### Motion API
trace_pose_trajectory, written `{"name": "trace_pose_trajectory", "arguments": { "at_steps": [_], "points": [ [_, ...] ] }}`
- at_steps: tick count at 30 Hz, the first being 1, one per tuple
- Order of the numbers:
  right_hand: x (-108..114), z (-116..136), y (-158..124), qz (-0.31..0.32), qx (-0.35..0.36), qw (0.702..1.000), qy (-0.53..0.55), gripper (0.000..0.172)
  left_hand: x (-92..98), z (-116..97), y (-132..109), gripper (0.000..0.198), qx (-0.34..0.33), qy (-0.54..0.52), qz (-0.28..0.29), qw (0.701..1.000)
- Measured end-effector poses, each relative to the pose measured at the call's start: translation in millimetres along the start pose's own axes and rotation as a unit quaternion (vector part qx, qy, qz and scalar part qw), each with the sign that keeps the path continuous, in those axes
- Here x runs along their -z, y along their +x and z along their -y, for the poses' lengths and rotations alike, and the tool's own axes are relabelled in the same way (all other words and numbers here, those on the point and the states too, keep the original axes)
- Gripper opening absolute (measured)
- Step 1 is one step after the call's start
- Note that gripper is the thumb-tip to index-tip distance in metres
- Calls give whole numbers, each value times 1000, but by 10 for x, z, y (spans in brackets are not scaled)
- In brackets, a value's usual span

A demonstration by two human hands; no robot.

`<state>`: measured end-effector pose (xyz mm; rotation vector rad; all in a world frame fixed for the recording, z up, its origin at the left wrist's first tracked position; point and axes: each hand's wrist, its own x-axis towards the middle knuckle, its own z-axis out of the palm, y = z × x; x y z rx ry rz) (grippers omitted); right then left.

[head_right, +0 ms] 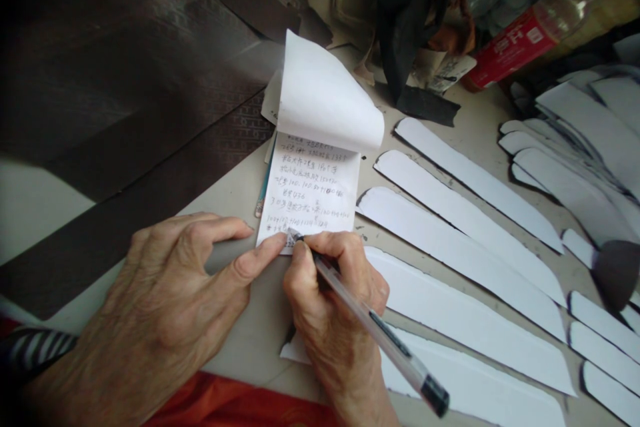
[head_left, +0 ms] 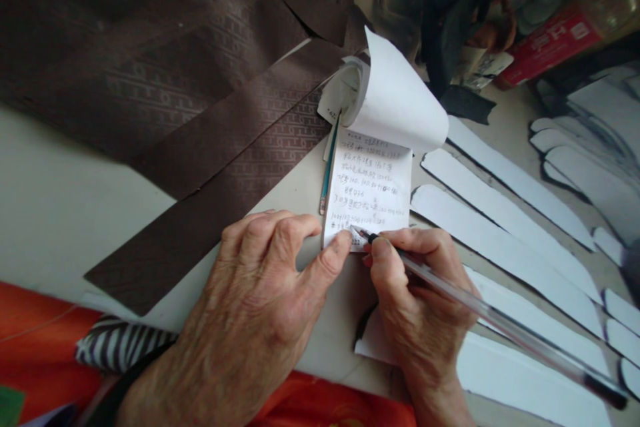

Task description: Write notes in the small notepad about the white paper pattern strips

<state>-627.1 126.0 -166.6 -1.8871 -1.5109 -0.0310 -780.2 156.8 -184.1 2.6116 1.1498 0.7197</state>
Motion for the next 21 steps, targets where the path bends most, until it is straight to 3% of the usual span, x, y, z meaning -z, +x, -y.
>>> {"name": "trace_pose_trajectory", "arguments": {
  "at_steps": [21],
  "points": [
    [20,-5,3,1,24,1000,-6,12,7,-14,-13,42,4,2,18,1000]
  ]
}}
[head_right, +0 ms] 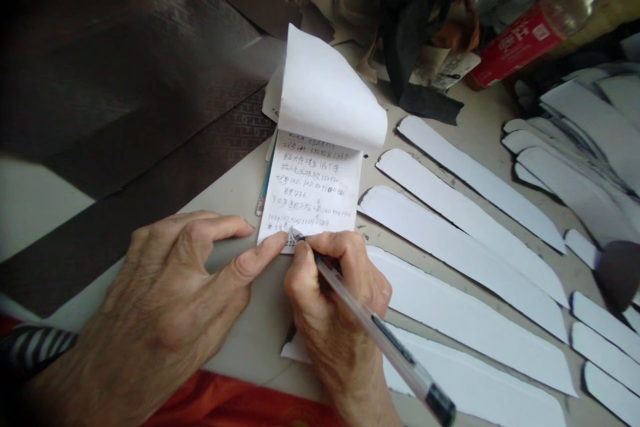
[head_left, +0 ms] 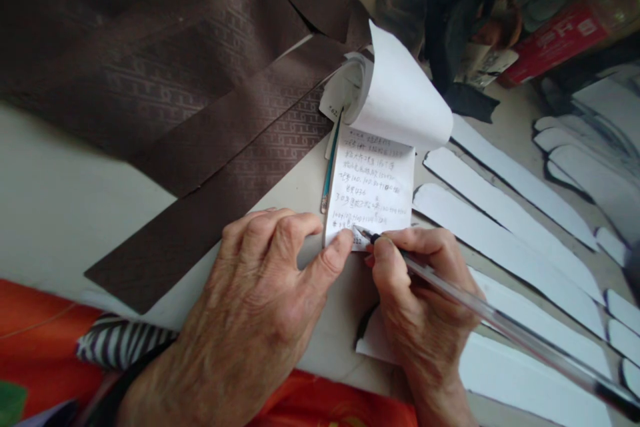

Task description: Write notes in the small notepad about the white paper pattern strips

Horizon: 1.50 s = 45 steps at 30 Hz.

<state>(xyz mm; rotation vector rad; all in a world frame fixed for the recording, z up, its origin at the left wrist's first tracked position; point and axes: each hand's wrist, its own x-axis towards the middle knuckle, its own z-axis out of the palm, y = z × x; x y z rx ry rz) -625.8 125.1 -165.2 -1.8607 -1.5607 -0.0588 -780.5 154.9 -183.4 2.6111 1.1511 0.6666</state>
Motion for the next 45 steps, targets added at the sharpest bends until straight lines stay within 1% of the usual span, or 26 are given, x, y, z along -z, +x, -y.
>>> {"name": "trace_pose_trajectory", "arguments": {
  "at_steps": [6,12,17,23,29,41,45],
  "points": [
    [-12,-22,-25,1,-15,1000,11,13,15,14,-4,42,1,-2,1,1000],
    [-12,-13,-22,-1,-9,1000,11,12,-7,29,-4,40,3,-4,-8,1000],
    [3,-27,-28,-3,-9,1000,9,12,-8,16,4,40,4,-2,-6,1000],
    [-3,-53,-52,-21,-36,998,54,12,-5,9,8,43,1,4,4,1000],
    [-7,-50,-50,-16,-38,998,38,12,-4,0,14,39,2,0,-8,1000],
    [-3,-37,-29,-14,-42,999,30,12,-10,13,22,40,3,-5,-9,1000],
    [-14,-27,-21,-17,-38,999,26,11,-1,7,20,40,-2,6,-21,1000]
  ]
}}
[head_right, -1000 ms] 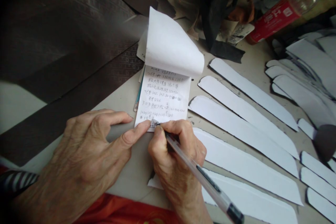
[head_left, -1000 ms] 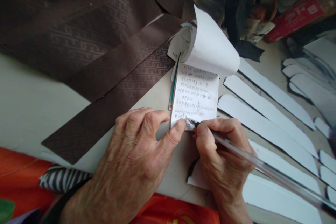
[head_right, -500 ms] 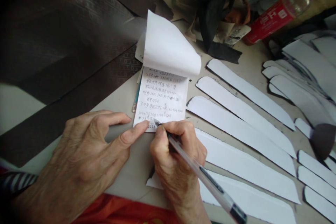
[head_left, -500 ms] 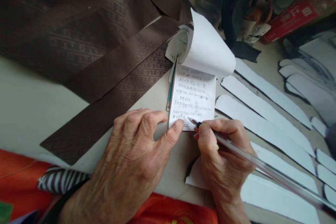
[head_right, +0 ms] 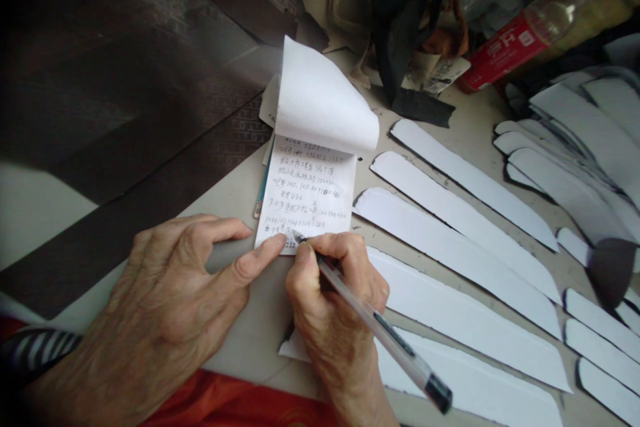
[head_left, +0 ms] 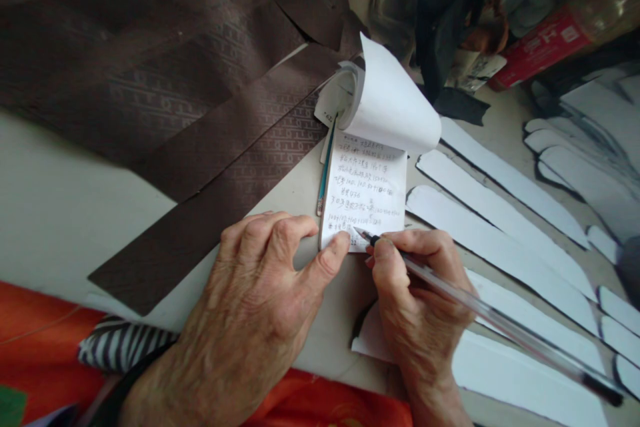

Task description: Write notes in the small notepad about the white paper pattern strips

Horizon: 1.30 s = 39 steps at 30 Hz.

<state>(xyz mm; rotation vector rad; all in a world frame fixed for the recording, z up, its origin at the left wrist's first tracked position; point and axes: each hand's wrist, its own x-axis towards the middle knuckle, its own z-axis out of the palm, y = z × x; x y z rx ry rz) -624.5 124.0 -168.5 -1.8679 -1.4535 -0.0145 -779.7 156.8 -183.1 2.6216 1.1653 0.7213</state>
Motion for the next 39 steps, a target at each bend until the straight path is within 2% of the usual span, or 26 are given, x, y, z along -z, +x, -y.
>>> {"name": "trace_pose_trajectory", "arguments": {
  "at_steps": [10,25,39],
  "points": [
    [3,13,12,-1,-6,1000,22,11,-45,9,7,41,-12,7,-15,1000],
    [-13,22,45,-8,-10,999,33,11,-26,-65,83,32,10,4,-29,1000],
    [-2,22,20,-2,-8,1000,9,11,-43,-59,24,41,13,26,-28,999]
  ]
}}
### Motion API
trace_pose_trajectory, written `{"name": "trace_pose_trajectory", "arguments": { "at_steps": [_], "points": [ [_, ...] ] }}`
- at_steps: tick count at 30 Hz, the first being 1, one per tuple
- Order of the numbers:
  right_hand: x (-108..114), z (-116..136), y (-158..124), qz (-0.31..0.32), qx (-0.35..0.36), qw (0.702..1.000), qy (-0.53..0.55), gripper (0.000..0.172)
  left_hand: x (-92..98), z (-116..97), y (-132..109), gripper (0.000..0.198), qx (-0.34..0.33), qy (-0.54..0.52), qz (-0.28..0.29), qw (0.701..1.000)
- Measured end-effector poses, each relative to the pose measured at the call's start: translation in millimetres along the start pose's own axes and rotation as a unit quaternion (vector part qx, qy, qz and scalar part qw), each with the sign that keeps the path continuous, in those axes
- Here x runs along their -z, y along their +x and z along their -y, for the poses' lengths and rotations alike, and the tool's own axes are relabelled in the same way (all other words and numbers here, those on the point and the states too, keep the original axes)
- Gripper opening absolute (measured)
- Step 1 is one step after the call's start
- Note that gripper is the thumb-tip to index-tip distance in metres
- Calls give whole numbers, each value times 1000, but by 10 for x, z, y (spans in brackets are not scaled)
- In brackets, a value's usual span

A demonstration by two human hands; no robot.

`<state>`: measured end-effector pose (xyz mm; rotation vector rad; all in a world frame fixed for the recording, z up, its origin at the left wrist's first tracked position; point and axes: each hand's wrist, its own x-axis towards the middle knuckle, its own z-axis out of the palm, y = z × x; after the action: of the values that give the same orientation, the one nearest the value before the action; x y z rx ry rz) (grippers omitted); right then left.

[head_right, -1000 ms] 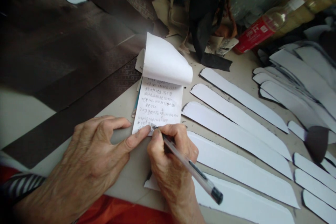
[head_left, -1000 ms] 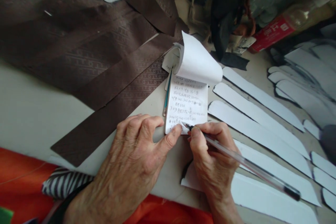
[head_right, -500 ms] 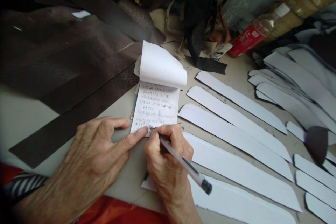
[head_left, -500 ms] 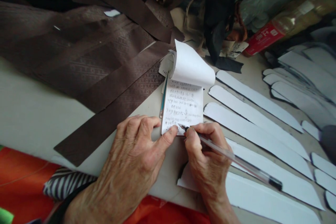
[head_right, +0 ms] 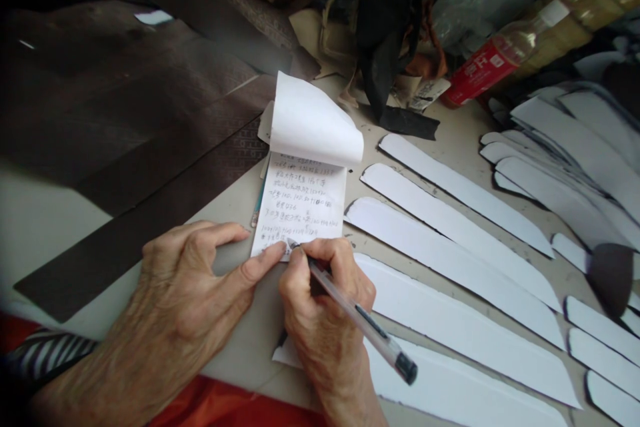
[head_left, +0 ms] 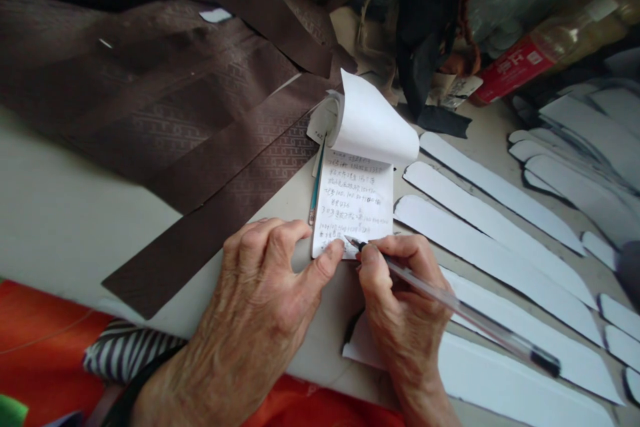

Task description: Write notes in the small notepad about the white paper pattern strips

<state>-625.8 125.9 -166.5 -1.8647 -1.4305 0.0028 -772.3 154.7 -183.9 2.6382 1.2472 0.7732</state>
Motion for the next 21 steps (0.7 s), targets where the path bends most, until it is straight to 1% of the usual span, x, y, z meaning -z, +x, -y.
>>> {"name": "trace_pose_trajectory", "arguments": {
  "at_steps": [3,5,9,17,21],
  "points": [
    [-5,-6,7,-1,2,1000,-5,11,9,9,-9,44,-4,-2,13,1000],
    [-6,-9,14,1,4,1000,-2,11,10,15,-6,42,-3,-8,17,1000],
    [7,-3,17,5,7,1000,0,10,-1,18,13,37,1,-22,10,1000],
    [13,1,3,6,12,1000,-15,10,-10,12,1,41,3,-22,30,999],
    [9,2,20,6,17,1000,-18,10,-8,17,-5,41,-3,-21,24,999]
  ]
}}
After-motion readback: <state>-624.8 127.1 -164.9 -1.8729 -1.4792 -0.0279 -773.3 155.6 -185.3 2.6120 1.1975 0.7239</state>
